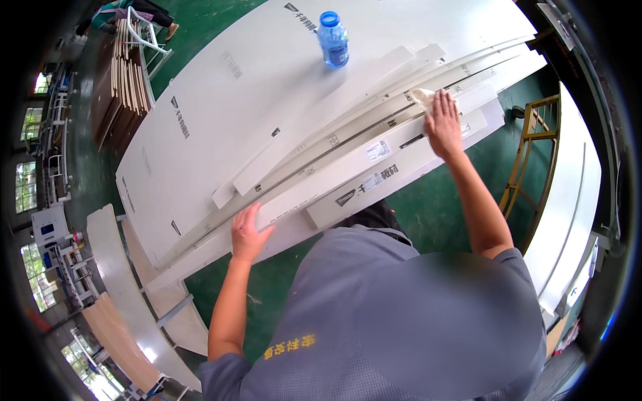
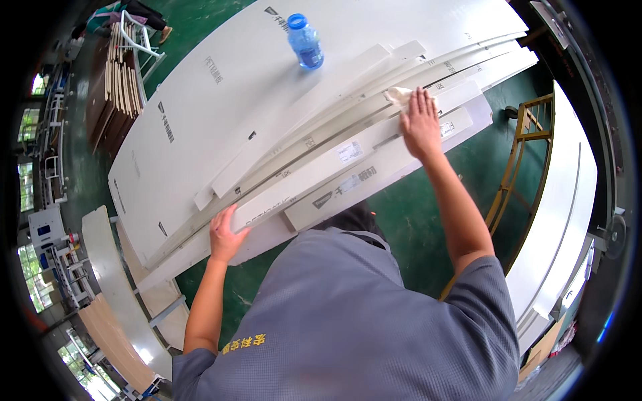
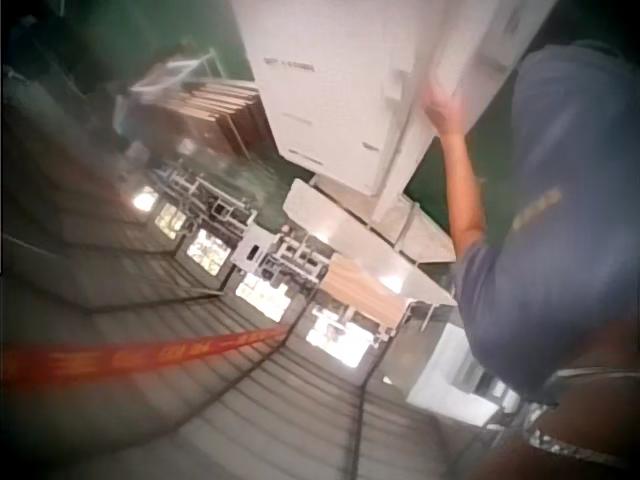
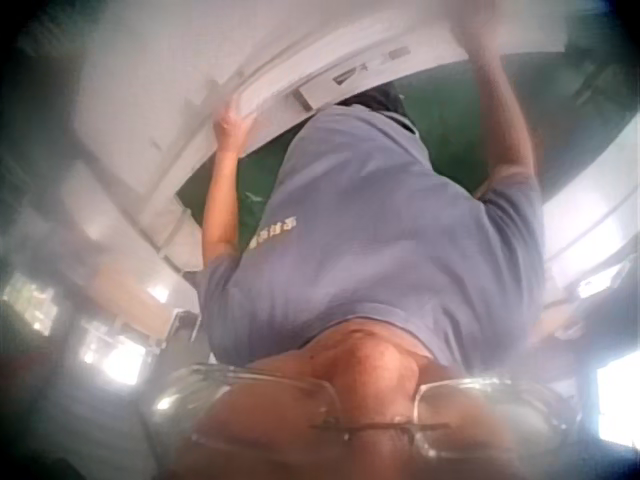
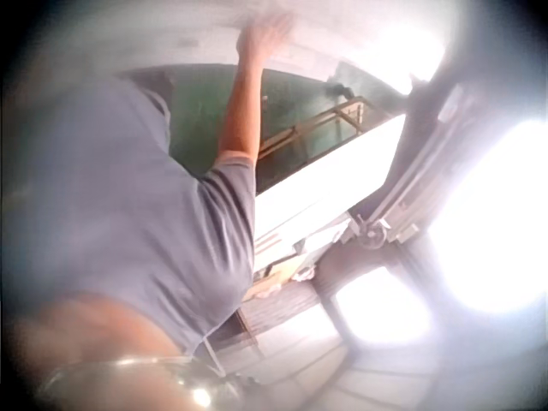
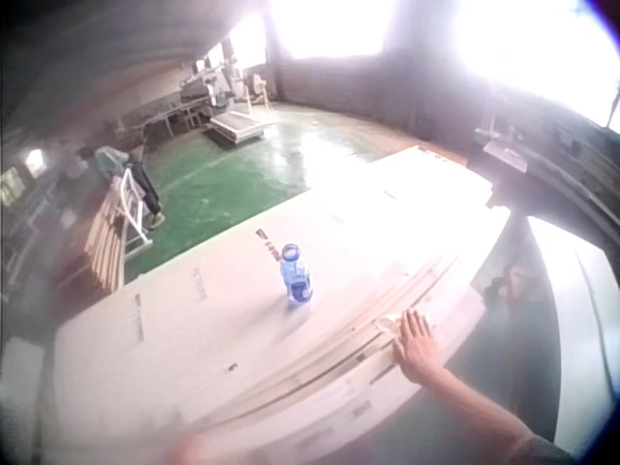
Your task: The person wipes the surfaces of several white panels with a cloth. They handle the panels one at a time, wiping each side and edge before stacking them on a nearby table.
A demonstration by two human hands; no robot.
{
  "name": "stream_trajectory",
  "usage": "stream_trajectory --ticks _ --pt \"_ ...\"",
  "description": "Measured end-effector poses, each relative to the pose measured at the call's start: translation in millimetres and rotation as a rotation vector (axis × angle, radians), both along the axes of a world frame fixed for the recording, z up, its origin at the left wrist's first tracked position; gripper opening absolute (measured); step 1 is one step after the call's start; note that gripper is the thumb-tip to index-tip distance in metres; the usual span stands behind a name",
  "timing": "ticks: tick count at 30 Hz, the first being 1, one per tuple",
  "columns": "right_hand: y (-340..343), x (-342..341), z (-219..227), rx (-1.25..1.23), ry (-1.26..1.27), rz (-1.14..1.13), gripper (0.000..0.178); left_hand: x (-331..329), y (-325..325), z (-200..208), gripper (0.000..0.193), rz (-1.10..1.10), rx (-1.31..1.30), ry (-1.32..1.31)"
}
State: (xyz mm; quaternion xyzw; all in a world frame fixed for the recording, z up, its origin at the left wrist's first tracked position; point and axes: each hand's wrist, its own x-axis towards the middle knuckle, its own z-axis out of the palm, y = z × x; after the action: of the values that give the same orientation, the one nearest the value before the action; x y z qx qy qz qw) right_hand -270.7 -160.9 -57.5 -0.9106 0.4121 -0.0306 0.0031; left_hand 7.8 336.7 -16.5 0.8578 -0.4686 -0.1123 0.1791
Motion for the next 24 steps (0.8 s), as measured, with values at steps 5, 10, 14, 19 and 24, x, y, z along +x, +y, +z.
stream_trajectory --ticks 5,10,14,19,24 --pt "86 43 8 0.082 -0.189 0.324 0.057 8 45 -25 0.065 0.064 -0.102 0.034" --pt "109 56 23 0.624 -0.771 0.137 0.045 11 69 -7 0.07 0.123 -0.14 -0.052" --pt "227 91 17 0.418 -0.476 0.637 0.054 36 127 -39 0.068 0.208 -0.171 0.096" --pt "244 107 32 0.218 -0.022 0.54 0.085 43 134 -42 0.062 0.172 -0.256 0.151" --pt "278 127 27 0.171 0.018 0.496 0.09 42 135 -46 0.06 0.195 -0.26 0.123"
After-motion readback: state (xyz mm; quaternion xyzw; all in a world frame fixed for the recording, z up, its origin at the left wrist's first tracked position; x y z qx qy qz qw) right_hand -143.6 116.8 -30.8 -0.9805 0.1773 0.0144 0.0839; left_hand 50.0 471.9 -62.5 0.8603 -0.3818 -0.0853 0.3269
